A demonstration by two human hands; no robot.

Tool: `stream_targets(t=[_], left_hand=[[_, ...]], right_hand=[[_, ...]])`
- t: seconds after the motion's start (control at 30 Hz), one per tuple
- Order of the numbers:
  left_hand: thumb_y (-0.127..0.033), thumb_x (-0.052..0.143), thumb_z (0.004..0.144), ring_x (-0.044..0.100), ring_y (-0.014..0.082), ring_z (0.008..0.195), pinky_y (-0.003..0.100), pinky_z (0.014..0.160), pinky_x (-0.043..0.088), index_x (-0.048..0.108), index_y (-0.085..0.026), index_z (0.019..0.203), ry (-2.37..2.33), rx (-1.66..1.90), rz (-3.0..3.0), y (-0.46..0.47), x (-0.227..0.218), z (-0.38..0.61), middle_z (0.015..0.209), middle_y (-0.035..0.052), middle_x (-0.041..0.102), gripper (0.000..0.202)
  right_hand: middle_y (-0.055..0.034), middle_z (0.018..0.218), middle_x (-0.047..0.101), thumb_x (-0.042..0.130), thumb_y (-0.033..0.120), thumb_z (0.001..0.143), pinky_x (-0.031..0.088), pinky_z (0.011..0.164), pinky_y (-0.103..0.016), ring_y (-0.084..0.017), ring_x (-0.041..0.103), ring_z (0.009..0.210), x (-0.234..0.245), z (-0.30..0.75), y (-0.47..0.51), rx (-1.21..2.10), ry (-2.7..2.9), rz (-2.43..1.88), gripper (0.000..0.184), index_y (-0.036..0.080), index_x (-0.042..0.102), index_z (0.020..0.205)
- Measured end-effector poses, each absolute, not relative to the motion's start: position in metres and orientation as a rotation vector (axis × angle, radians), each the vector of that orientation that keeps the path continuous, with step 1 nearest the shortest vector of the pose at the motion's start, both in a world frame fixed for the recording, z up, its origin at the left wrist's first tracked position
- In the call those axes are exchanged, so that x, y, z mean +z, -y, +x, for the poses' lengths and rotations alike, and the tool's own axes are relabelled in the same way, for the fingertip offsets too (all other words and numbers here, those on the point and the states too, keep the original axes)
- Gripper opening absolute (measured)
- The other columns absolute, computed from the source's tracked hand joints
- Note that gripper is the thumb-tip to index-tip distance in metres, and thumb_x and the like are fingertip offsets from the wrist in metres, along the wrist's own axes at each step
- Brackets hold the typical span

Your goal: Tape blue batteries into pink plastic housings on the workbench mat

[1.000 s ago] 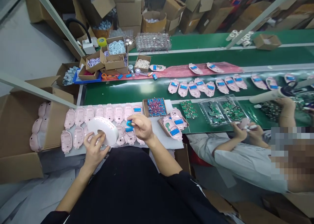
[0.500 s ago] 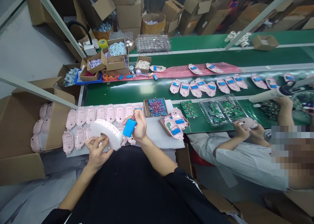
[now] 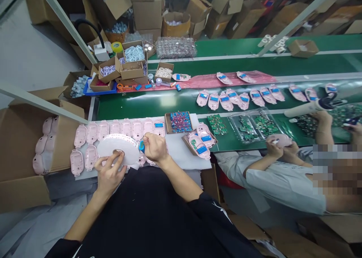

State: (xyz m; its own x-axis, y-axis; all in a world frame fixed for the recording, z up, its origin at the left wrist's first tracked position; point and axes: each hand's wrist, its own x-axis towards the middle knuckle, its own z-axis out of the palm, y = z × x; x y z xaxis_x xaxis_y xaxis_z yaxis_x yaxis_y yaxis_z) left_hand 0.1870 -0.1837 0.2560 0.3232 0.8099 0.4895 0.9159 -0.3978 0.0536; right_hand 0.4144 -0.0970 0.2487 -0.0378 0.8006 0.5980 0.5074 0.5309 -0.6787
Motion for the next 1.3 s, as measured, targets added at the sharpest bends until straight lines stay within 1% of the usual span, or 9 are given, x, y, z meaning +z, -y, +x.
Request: stream_targets(t=[0.17,0.23,0.37,0.47,0.6,0.77,0.9,1.1,1.3], left_hand=[[-0.014,0.068,0.089,0.056,0.0276,0.104,0.045,0.1,0.036,0.069,-0.024,0.138,1.661,-0.608,-2.387,0.182,0.257,0.184,0.123,0.0053,0.077,0.05],[-0.017,0.068,0.089,0.054,0.028,0.102,0.047,0.099,0.036,0.069,-0.024,0.138,1.729,-0.589,-2.369,0.181,0.258,0.182,0.123,0.006,0.077,0.05],[-0.025,0.071,0.089,0.051,0.0308,0.099,0.052,0.096,0.033,0.07,-0.027,0.138,1.82,-0.512,-2.286,0.179,0.259,0.187,0.118,0.0077,0.077,0.05],[-0.03,0.073,0.088,0.05,0.0325,0.099,0.056,0.095,0.03,0.068,-0.029,0.139,1.873,-0.487,-2.231,0.176,0.257,0.199,0.113,0.009,0.077,0.051],[-0.035,0.074,0.087,0.049,0.0331,0.099,0.057,0.094,0.031,0.067,-0.022,0.14,1.974,-0.473,-2.247,0.174,0.242,0.214,0.116,0.0148,0.075,0.055],[-0.027,0.073,0.084,0.051,0.0326,0.103,0.054,0.092,0.033,0.066,-0.029,0.141,2.187,-0.056,-2.498,0.184,0.212,0.219,0.129,0.0128,0.072,0.058],[-0.04,0.076,0.084,0.05,0.0359,0.109,0.051,0.091,0.033,0.07,-0.027,0.138,2.576,0.079,-2.185,0.187,0.201,0.209,0.127,0.0121,0.072,0.056],[-0.046,0.077,0.082,0.048,0.0351,0.107,0.049,0.095,0.034,0.073,-0.025,0.132,2.785,-0.024,-1.84,0.2,0.195,0.179,0.115,0.012,0.072,0.055],[-0.051,0.077,0.081,0.047,0.0356,0.107,0.05,0.093,0.034,0.073,-0.026,0.132,2.863,0.018,-1.726,0.228,0.183,0.154,0.115,0.0125,0.07,0.058]], right_hand=[[-0.0038,0.077,0.071,0.048,0.043,0.108,0.055,0.071,-0.03,-0.02,0.069,0.069,0.243,0.415,0.101,0.761,1.632,-1.231,0.026,0.023,0.063,0.104],[-0.0042,0.091,0.075,0.061,0.047,0.102,0.06,0.081,-0.033,-0.021,0.074,0.082,0.236,0.417,0.101,1.074,1.532,-1.167,0.027,0.024,0.062,0.117],[-0.0088,0.12,0.077,0.091,0.041,0.075,0.06,0.102,-0.045,-0.026,0.076,0.109,0.211,0.412,0.106,1.552,1.176,-1.007,0.073,0.028,0.054,0.137],[-0.0102,0.12,0.077,0.094,0.04,0.072,0.058,0.107,-0.048,-0.027,0.075,0.114,0.189,0.389,0.119,1.543,0.827,-1.029,0.071,0.026,0.056,0.13],[-0.012,0.121,0.077,0.09,0.043,0.078,0.059,0.106,-0.049,-0.028,0.074,0.115,0.16,0.372,0.123,1.455,0.499,-0.989,0.062,0.024,0.057,0.128],[-0.0112,0.122,0.076,0.082,0.043,0.084,0.057,0.108,-0.041,-0.023,0.073,0.117,0.115,0.437,0.025,1.193,0.443,-1.16,0.05,0.019,0.064,0.124],[-0.0157,0.136,0.072,0.074,0.032,0.091,0.05,0.116,-0.042,-0.024,0.066,0.13,0.066,0.471,-0.068,1.207,1.067,-1.532,0.05,0.014,0.062,0.137],[-0.0143,0.155,0.059,0.055,0.013,0.101,0.051,0.113,-0.04,-0.028,0.062,0.136,0.018,0.419,-0.093,1.083,2.59,-1.66,0.052,0.022,0.054,0.153],[-0.0275,0.158,0.049,0.036,-0.003,0.098,0.053,0.107,-0.042,-0.032,0.053,0.144,-0.003,0.392,-0.09,0.943,2.807,-1.685,0.06,0.007,0.046,0.156]])
